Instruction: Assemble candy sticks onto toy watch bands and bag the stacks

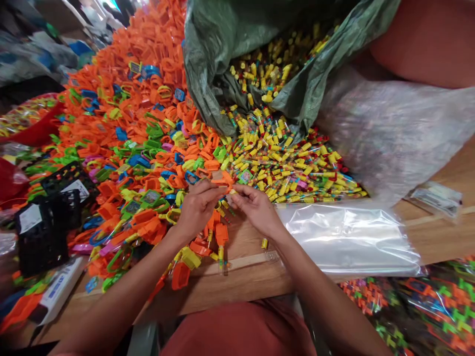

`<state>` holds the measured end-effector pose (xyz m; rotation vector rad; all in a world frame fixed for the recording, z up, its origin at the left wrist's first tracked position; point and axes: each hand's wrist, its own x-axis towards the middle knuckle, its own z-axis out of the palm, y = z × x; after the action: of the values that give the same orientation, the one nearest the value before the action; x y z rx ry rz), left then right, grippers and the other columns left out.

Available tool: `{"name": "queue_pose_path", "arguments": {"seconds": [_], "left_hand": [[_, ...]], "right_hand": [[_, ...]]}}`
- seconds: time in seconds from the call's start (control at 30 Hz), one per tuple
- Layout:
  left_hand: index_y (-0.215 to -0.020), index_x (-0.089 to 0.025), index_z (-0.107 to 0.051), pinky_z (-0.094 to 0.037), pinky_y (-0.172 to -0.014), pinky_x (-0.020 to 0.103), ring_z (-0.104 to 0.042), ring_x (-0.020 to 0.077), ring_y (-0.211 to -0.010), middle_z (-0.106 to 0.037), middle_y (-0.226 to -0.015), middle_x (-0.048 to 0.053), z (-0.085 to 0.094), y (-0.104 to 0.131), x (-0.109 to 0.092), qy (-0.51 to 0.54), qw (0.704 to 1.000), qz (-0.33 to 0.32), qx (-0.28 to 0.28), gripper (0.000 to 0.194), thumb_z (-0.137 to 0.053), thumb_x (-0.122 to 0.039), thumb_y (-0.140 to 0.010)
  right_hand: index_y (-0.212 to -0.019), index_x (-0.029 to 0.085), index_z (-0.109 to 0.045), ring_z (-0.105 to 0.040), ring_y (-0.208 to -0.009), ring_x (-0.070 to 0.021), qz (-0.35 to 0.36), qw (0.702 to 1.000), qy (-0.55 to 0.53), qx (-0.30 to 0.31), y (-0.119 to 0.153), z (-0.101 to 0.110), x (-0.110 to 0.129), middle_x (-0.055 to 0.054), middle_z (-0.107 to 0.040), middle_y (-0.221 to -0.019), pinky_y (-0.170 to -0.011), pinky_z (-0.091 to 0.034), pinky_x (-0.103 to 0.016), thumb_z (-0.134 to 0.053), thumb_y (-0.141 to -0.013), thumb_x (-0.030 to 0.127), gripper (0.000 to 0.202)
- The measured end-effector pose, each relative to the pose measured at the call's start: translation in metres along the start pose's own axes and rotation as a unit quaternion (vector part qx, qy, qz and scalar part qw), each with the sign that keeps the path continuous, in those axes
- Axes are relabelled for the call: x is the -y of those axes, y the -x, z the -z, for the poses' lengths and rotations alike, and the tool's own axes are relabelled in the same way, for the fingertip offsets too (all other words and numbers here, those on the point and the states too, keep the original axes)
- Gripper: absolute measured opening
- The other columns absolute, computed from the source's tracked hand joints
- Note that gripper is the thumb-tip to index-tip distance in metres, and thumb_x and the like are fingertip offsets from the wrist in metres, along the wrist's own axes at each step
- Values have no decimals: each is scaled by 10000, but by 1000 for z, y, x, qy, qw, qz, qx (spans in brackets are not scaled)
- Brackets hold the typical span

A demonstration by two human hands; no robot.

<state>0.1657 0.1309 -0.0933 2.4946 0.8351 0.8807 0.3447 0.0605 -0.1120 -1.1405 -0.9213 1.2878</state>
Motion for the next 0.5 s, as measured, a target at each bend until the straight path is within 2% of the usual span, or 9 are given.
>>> {"name": "queue_pose_path", "arguments": {"seconds": [0.2,0.37,0.5], "left_hand": [[-1157,-222,-745,-476,-831,349,-562,214,-915,-699,-991,63,7,2,-5,-123,990,-71,-1,349,-469,-74,-1002],[-1130,-225,-754,-452,-778,318,-517,209,-880,-688,-957,55,11,4,-8,-149,984,-91,-32,350,-486,-46,-991],[-1143,-220,-747,-441,-790,311,-497,213,-902,-681,-968,59,13,7,-10,-162,982,-95,-25,352,-492,-36,-986]], "right_hand": [[-1143,178,-730,-572,-703,-130,1,999,-33,5,4,-2,0,28,-646,-732,-692,-450,-283,-830,-777,477,483],[-1191,194,-720,-581,-660,-113,-3,999,-33,29,5,-3,-3,19,-677,-780,-645,-428,-269,-792,-815,508,495],[-1182,188,-710,-606,-630,-106,-24,998,-47,45,6,-3,-4,4,-708,-815,-608,-426,-260,-790,-811,544,521]]}}
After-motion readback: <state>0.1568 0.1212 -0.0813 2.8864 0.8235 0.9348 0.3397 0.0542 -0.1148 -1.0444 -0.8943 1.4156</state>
